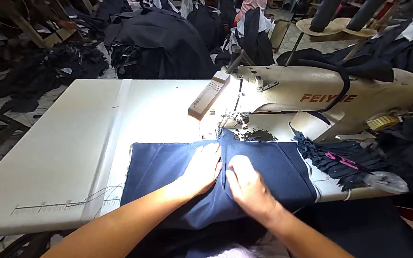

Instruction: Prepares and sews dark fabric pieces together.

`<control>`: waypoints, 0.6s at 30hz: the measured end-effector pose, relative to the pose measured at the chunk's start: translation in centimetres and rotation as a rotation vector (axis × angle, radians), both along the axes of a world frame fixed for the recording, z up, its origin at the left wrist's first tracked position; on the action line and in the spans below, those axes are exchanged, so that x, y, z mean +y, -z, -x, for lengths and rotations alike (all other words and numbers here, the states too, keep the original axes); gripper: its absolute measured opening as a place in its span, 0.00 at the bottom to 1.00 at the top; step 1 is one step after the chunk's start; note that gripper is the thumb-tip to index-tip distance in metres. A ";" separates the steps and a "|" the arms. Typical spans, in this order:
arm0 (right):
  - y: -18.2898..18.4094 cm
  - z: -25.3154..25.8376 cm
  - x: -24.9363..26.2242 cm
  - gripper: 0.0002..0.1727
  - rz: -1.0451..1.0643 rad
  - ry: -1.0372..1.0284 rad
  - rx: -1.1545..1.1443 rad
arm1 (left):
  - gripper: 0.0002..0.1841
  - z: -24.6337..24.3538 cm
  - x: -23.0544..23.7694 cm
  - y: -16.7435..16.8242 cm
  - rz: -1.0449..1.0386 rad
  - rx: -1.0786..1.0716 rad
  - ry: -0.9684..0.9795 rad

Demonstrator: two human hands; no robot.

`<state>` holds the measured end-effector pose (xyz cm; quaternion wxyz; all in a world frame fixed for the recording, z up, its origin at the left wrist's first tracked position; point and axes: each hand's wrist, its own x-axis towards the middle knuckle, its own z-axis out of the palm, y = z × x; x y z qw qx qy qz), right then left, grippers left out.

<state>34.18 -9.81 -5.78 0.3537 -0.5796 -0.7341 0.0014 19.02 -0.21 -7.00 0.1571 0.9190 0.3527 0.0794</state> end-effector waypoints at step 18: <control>1.0 -6.1 7.1 0.28 0.382 -0.211 -0.323 | 0.32 0.2 -0.9 0.4 0.007 0.048 -0.014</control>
